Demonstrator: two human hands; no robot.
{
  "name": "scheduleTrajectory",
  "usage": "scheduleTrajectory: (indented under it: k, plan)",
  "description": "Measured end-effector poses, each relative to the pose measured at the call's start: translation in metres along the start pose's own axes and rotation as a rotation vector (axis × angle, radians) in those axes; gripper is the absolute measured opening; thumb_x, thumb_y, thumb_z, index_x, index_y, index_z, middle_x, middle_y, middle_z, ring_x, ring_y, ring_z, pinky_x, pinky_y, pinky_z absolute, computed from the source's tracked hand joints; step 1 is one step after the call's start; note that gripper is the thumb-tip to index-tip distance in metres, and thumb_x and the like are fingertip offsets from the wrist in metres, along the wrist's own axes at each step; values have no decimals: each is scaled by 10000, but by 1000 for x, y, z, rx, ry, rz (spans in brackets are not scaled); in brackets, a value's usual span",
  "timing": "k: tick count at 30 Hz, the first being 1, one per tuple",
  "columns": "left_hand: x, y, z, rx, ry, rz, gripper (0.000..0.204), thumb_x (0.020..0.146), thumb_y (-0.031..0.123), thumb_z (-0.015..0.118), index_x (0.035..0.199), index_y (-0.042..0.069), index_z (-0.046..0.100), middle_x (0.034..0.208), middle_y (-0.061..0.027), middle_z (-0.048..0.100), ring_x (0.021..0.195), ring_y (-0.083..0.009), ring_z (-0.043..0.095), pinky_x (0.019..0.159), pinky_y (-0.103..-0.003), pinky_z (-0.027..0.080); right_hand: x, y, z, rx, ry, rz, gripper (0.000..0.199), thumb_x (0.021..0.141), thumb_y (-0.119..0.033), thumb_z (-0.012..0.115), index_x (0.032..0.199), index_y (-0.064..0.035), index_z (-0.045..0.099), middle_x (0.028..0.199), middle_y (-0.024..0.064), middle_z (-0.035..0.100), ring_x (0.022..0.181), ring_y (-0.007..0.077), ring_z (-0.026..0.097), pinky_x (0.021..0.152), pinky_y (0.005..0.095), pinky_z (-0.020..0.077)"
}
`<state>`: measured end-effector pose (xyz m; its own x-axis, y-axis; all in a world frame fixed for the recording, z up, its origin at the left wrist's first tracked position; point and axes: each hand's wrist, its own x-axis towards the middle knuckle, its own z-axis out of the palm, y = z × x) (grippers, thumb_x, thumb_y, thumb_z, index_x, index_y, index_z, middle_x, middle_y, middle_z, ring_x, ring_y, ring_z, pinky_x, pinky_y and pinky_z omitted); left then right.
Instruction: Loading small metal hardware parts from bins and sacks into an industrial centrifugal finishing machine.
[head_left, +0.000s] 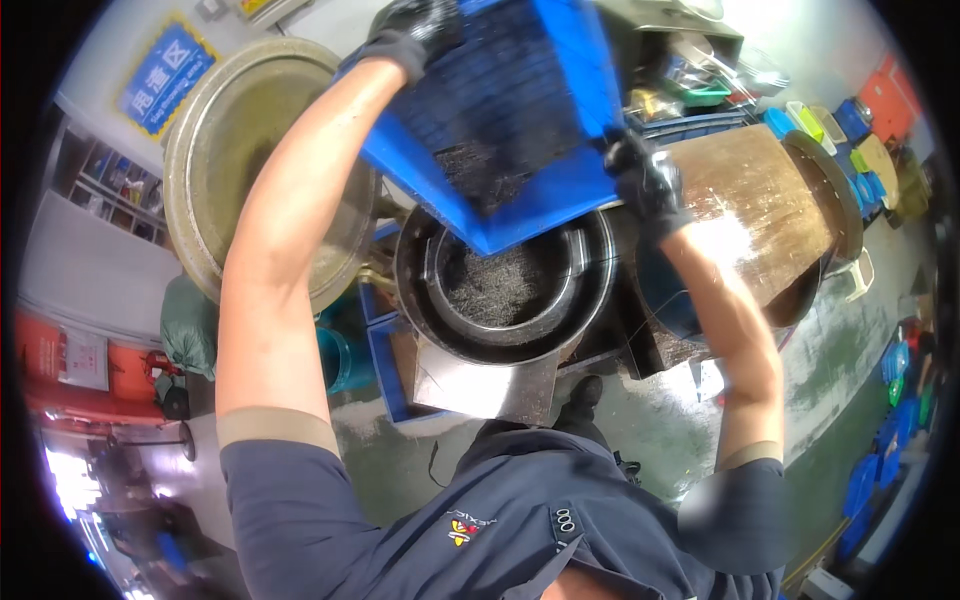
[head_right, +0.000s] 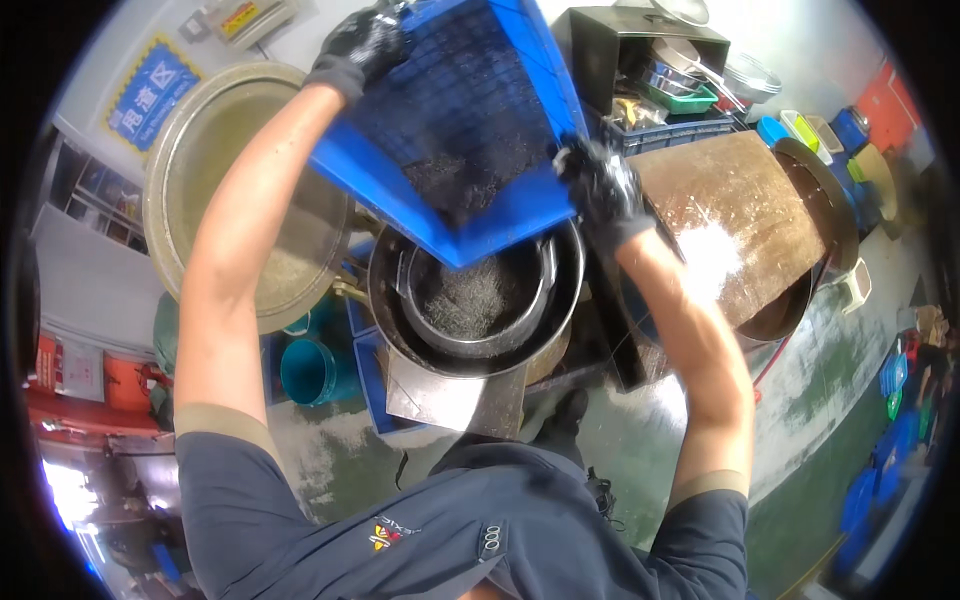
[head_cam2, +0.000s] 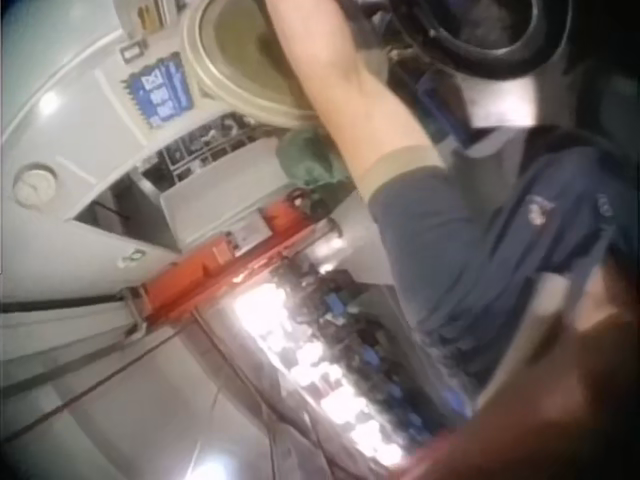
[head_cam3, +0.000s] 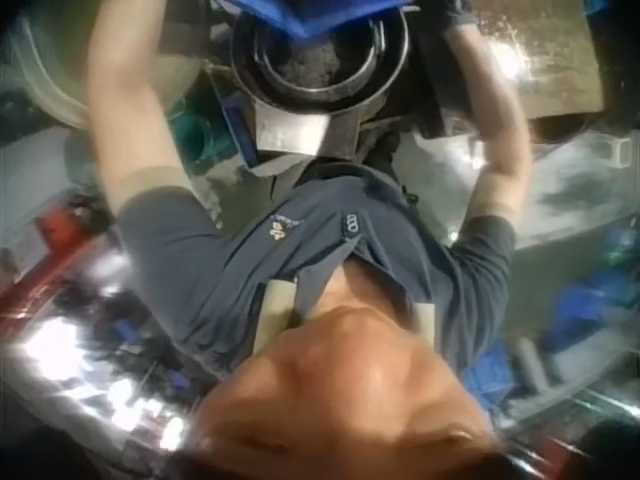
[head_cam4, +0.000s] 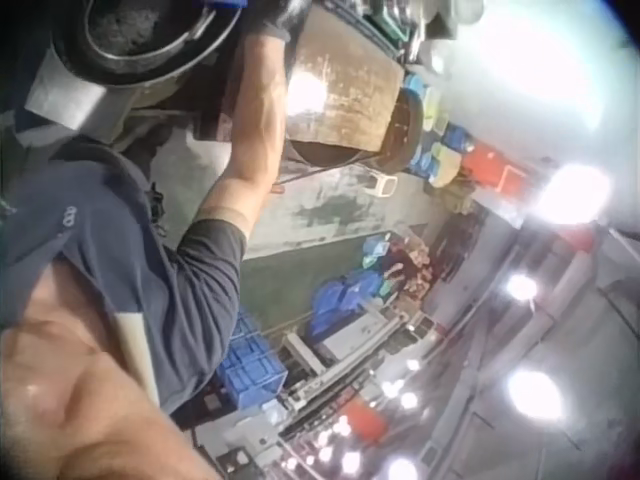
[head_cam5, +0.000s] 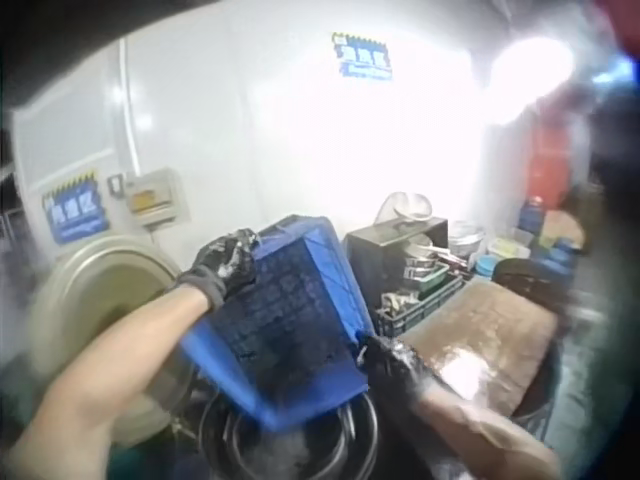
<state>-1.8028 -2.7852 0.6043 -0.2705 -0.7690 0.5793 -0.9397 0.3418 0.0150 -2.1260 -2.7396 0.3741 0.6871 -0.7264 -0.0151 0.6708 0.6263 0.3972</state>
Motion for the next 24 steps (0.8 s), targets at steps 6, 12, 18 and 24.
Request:
scheduleTrajectory:
  k: [6, 12, 18, 24]
  plan:
    - [-2, -27, 12, -42, 14, -18, 303, 888, 165, 356, 1027, 47, 598, 944, -250, 654, 909, -375, 649, 808, -438, 508, 93, 100, 125, 2234, 591, 1253, 343, 889, -102, 554, 1231, -139, 553, 887, 85, 667, 662, 238, 652, 559, 370, 520]
    - [-18, -9, -10, -22, -50, -82, 285, 877, 171, 411, 1044, 53, 610, 981, -236, 661, 946, -362, 653, 843, -424, 510, 120, 101, 89, 2274, 298, 1175, 334, 903, -147, 538, 1234, -103, 550, 982, 137, 657, 721, 252, 656, 607, 379, 534]
    - [-8, -4, -13, -42, -26, -90, 288, 870, 178, 425, 1058, 57, 606, 985, -230, 662, 924, -355, 660, 835, -441, 513, 89, 44, -18, 2272, 110, 1042, 432, 905, -197, 548, 1336, -178, 525, 1248, 140, 596, 944, 279, 658, 799, 411, 530]
    - [-21, -28, 0, -19, 14, -19, 275, 875, 250, 504, 1088, 108, 605, 1054, -161, 667, 990, -335, 643, 870, -418, 502, 67, 116, 44, 2580, 9, 1230, 421, 934, -126, 506, 1350, -185, 515, 1191, 111, 633, 905, 239, 668, 755, 354, 530]
